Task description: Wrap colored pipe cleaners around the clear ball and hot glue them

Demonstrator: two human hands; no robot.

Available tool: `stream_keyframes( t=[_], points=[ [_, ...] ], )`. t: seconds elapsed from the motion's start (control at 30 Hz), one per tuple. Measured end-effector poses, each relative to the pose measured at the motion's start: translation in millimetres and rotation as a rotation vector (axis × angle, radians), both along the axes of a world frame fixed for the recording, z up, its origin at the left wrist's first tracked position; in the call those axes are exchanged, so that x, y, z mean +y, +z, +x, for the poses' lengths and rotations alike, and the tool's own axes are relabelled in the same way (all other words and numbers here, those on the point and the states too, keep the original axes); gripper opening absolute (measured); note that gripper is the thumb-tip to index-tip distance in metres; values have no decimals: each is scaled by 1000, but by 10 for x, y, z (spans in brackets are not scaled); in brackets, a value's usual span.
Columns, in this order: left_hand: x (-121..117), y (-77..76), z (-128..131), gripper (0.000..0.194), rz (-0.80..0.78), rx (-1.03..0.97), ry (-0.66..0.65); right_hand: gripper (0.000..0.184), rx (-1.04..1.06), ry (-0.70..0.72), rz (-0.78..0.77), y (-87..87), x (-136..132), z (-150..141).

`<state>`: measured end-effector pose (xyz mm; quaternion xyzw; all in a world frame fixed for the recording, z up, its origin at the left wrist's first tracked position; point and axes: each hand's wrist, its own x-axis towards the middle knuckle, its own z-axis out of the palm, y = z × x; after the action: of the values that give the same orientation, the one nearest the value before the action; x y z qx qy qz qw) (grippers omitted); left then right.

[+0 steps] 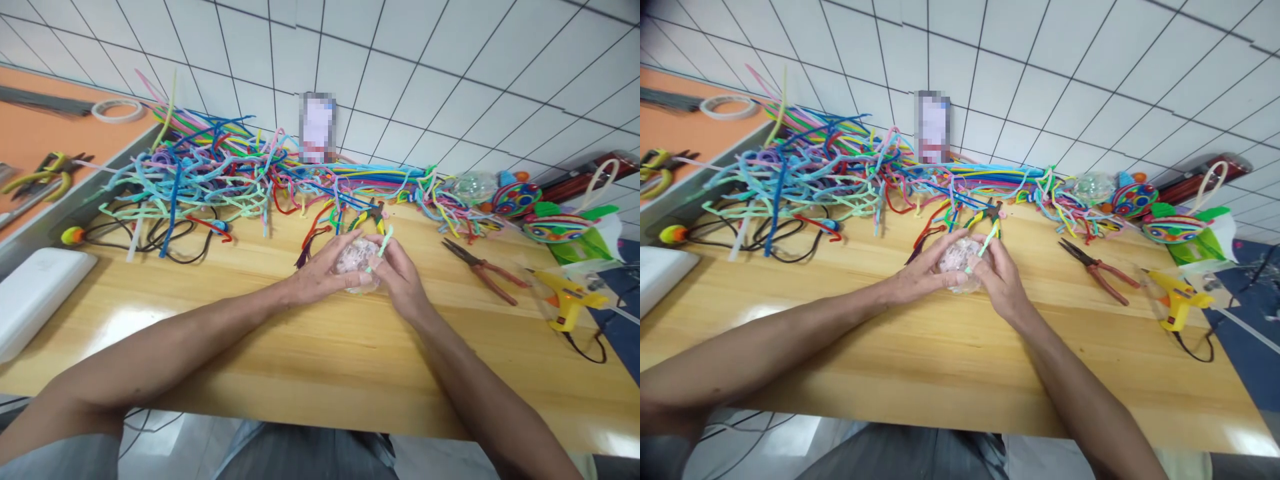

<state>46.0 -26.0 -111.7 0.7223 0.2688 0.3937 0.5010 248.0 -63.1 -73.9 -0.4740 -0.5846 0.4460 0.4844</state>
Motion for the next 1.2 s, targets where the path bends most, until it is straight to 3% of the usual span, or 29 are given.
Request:
stream_keyframes(
  t=[0.1,0.23,0.33,0.5,0.7,0.87,1.0,1.2],
  points=[
    [-14,-4,24,79,1,-31,9,40,34,37,-29,16,2,3],
    [-40,3,41,74,-11,-100,-21,30,173,-2,-111,49,26,0],
    [-58,22,47,73,-46,-131,-73,21,248,-58,-166,75,36,-8],
    [-47,45,38,76,-72,-182,-189,23,303,-95,-225,104,26,-17],
    [-28,96,-3,82,-31,-97,-232,14,246,-111,-109,119,9,-5],
    [-41,130,9,82,85,-40,-165,16,196,-84,-75,143,-11,-13],
    [-64,93,48,86,-11,-49,-84,20,161,-38,-60,174,-38,-38],
    [-76,127,66,88,-99,-75,-129,19,84,29,-19,254,-7,41]
  ],
)
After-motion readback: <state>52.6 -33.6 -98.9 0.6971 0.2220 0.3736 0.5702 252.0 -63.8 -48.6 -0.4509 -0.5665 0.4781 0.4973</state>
